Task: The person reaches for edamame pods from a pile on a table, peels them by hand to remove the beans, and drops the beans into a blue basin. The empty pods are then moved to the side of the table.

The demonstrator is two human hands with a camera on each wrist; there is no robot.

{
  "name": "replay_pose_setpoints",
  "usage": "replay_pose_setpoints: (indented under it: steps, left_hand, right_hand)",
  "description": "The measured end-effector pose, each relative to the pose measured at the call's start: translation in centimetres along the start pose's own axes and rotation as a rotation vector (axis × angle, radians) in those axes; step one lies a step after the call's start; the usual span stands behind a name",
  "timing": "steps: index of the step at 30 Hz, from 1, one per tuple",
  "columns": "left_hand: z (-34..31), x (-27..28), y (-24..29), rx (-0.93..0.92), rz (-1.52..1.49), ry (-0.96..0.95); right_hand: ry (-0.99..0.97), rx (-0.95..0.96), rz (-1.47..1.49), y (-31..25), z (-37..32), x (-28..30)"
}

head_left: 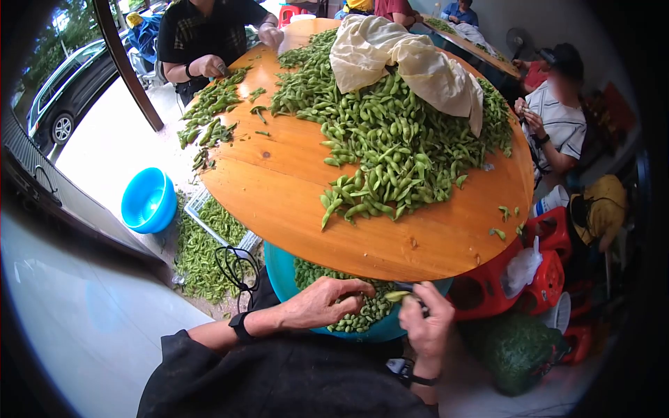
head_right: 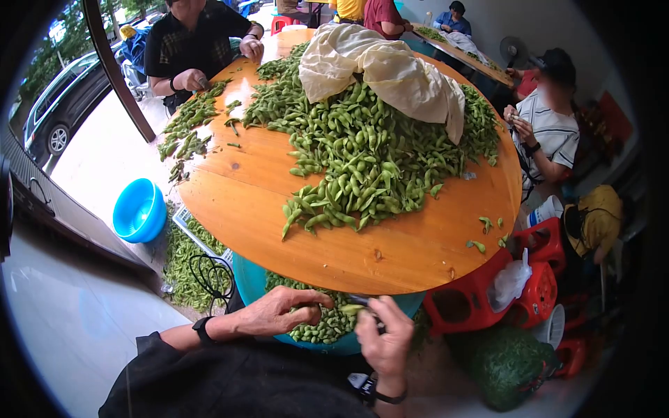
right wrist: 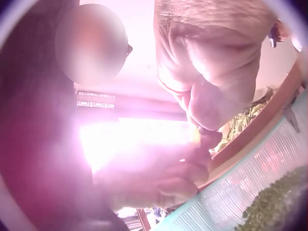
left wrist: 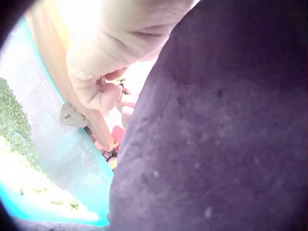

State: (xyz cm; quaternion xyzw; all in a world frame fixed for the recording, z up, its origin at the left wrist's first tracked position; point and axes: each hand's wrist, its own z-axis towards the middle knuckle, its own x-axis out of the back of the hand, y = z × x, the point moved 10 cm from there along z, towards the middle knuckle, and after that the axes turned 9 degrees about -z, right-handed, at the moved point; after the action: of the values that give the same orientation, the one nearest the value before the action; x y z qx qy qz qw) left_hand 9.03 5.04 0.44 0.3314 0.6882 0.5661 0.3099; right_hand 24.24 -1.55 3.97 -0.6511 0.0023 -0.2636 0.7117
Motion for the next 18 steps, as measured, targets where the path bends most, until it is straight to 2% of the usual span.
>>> replay_pose_setpoints:
  steps: [1, 2, 3, 5, 6, 7, 8, 10, 15, 16, 17, 18]
  left_hand:
    - [-0.1, 0.5, 1.3, -0.255, 0.192, -0.033]
    - [-0.1, 1.2, 2.2, -0.21, 0.309, -0.068]
    - [-0.1, 2.4, 3.8, -0.295, 0.343, -0.003]
    - [0.4, 4.7, 6.4, -0.456, 0.496, 0.17]
    - [1.0, 5.7, 7.2, -0.531, 0.616, 0.277]
    - [1.6, 6.3, 8.3, -0.596, 0.728, 0.386]
    - [2.7, 6.8, 8.3, -0.599, 0.728, 0.391]
    - [5.7, 8.1, 6.3, -0.361, 0.978, 0.384]
    - [7.6, 7.6, 5.4, -0.331, 1.196, 0.307]
    - [6.7, 7.5, 6.5, -0.472, 1.168, 0.378]
    - [5.6, 7.4, 7.6, -0.615, 1.135, 0.446]
    - [5.4, 7.2, 7.7, -0.621, 1.136, 0.436]
  right_hand:
    - [0.034, 0.038, -0.059, 0.2, -0.4, 2.7]
    - [0.085, -0.02, -0.09, 0.4, -1.0, 5.6]
    - [0.124, -0.048, -0.245, 0.7, -1.7, 8.5]
    - [0.252, -0.058, -0.786, 1.3, -2.9, 13.2]
    - [0.255, -0.052, -0.896, 0.9, -3.1, 13.8]
    - [0.249, -0.012, -0.926, 0.8, -3.3, 13.9]
    - [0.242, 0.03, -0.955, 0.8, -3.2, 13.7]
    - [0.251, 0.035, -0.866, 1.0, -2.7, 12.7]
    - [0.237, 0.14, -0.735, -1.0, -0.3, 7.8]
    - [0.216, 0.069, -0.676, -0.7, 0.1, 7.1]
    - [0.207, 0.091, -0.628, -0.9, 0.5, 6.2]
    - [0.2, 0.109, -0.581, -0.9, 0.9, 5.2]
